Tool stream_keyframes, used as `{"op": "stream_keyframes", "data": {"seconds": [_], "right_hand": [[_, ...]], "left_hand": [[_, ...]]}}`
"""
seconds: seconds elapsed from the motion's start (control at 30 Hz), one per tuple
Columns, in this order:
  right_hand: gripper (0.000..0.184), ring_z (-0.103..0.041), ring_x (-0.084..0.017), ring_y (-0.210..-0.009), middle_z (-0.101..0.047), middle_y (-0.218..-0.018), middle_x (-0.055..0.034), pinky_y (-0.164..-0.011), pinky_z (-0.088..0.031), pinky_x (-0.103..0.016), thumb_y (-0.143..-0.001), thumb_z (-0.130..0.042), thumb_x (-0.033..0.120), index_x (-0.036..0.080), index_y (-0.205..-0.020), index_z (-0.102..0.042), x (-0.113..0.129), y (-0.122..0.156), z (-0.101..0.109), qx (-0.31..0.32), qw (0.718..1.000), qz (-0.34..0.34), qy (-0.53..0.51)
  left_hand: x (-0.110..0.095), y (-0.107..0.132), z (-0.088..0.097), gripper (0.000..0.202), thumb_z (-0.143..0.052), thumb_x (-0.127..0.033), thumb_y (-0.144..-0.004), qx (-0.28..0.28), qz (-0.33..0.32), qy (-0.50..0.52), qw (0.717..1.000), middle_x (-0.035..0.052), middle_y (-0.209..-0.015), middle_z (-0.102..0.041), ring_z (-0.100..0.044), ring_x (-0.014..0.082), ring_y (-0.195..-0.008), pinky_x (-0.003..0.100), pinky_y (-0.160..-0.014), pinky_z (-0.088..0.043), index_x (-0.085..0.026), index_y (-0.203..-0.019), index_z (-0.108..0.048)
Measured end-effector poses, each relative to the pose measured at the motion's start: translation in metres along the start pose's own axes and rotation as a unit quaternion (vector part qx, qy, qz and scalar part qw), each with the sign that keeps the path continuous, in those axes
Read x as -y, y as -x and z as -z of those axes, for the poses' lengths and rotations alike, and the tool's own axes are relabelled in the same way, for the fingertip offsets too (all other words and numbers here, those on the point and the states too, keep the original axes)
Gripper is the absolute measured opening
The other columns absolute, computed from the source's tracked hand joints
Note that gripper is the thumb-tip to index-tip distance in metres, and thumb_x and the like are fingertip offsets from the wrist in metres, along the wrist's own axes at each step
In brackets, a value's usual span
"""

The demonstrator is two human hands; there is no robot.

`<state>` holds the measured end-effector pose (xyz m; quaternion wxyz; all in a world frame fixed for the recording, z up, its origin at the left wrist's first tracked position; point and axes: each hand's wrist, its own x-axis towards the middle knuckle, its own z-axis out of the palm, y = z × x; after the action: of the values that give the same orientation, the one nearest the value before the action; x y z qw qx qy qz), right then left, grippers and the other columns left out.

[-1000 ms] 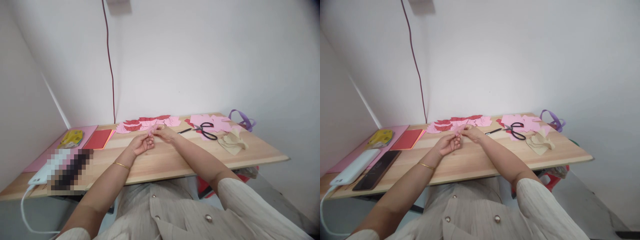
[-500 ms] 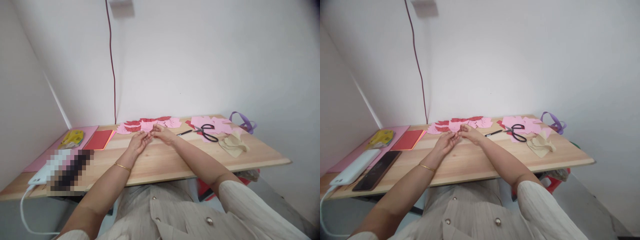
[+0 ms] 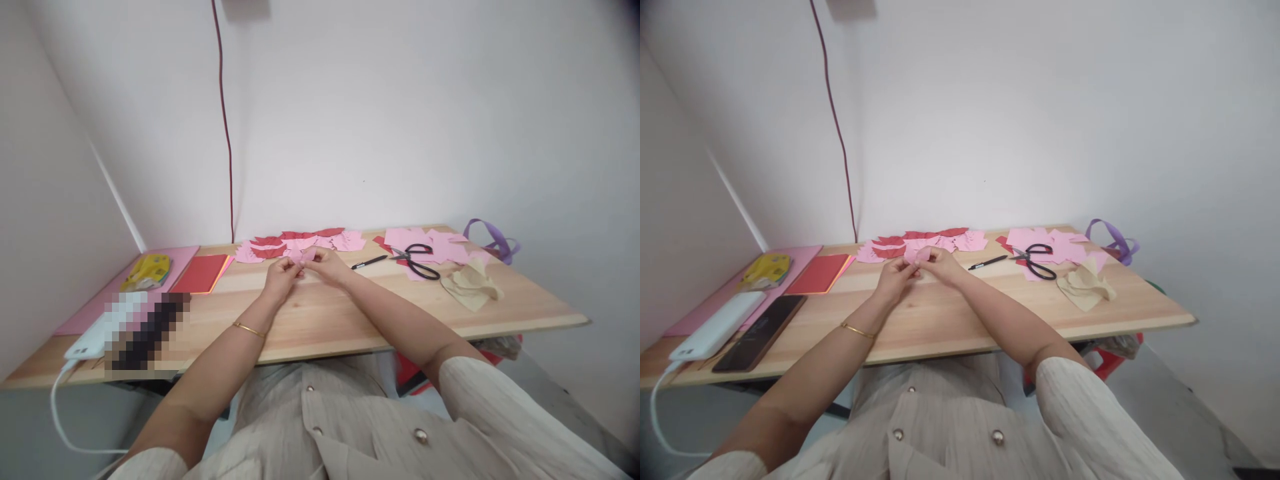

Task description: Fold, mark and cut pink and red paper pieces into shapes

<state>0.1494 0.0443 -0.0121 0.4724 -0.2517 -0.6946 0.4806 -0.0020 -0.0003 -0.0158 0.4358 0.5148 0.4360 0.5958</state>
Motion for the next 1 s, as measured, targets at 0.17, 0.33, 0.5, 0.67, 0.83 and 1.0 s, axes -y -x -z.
{"op": "stream_keyframes", "data": {"seconds": [0.17,0.33,0.5,0.67,0.83,1.0], "right_hand": [[0.023,-0.059,-0.016,-0.073,-0.064,-0.073,-0.0015,-0.073,-0.047,-0.030,-0.071,-0.069,0.040,0.018,-0.074,-0.062,0.006,0.002,-0.002,-0.005,1.000,0.006,0.010],[0.025,-0.060,-0.016,-0.073,-0.066,-0.074,-0.0025,-0.072,-0.046,-0.030,-0.072,-0.068,0.043,0.018,-0.075,-0.062,0.010,0.003,-0.001,0.002,0.999,0.005,0.044],[0.028,-0.058,-0.016,-0.070,-0.064,-0.071,-0.0022,-0.069,-0.044,-0.029,-0.073,-0.066,0.046,0.018,-0.073,-0.063,0.012,0.001,0.000,0.002,0.997,0.016,0.079],[0.032,-0.055,-0.015,-0.068,-0.059,-0.066,-0.0007,-0.067,-0.043,-0.027,-0.078,-0.059,0.047,0.018,-0.066,-0.062,0.008,0.000,0.004,0.009,0.997,-0.011,0.081],[0.027,-0.048,-0.011,-0.060,-0.057,-0.067,0.0022,-0.060,-0.037,-0.024,-0.073,-0.065,0.045,0.019,-0.079,-0.066,0.001,0.000,0.008,-0.013,0.996,-0.035,0.081],[0.026,-0.044,-0.010,-0.057,-0.057,-0.068,0.0023,-0.056,-0.034,-0.023,-0.070,-0.067,0.042,0.018,-0.080,-0.066,0.005,0.000,0.007,-0.018,0.993,-0.035,0.109]], "left_hand": [[-0.002,0.001,0.000,0.026,-0.076,-0.037,-0.064,0.028,0.005,-0.002,1.000,0.0009,-0.063,-0.062,-0.057,0.0127,-0.060,0.026,-0.063,-0.047,-0.015,-0.071,-0.064],[-0.002,0.000,0.001,0.021,-0.074,-0.032,-0.065,0.030,0.003,-0.014,0.999,-0.0004,-0.058,-0.059,-0.054,0.0110,-0.056,0.024,-0.060,-0.044,-0.015,-0.066,-0.063],[-0.005,-0.001,0.001,0.021,-0.074,-0.031,-0.064,0.038,0.007,-0.001,0.999,-0.0003,-0.061,-0.060,-0.052,0.0095,-0.053,0.023,-0.057,-0.041,-0.015,-0.064,-0.061],[-0.006,-0.001,0.000,0.020,-0.073,-0.029,-0.063,0.037,0.017,-0.003,0.999,-0.0014,-0.057,-0.058,-0.050,0.0090,-0.050,0.024,-0.056,-0.041,-0.015,-0.062,-0.059],[-0.005,0.000,0.001,0.022,-0.074,-0.030,-0.062,0.029,0.027,-0.009,0.999,-0.0013,-0.057,-0.058,-0.050,0.0093,-0.050,0.024,-0.056,-0.042,-0.016,-0.061,-0.057],[-0.003,0.001,0.001,0.023,-0.072,-0.033,-0.064,0.047,0.026,-0.003,0.999,-0.0015,-0.059,-0.056,-0.050,0.0099,-0.053,0.026,-0.059,-0.044,-0.016,-0.062,-0.057]]}}
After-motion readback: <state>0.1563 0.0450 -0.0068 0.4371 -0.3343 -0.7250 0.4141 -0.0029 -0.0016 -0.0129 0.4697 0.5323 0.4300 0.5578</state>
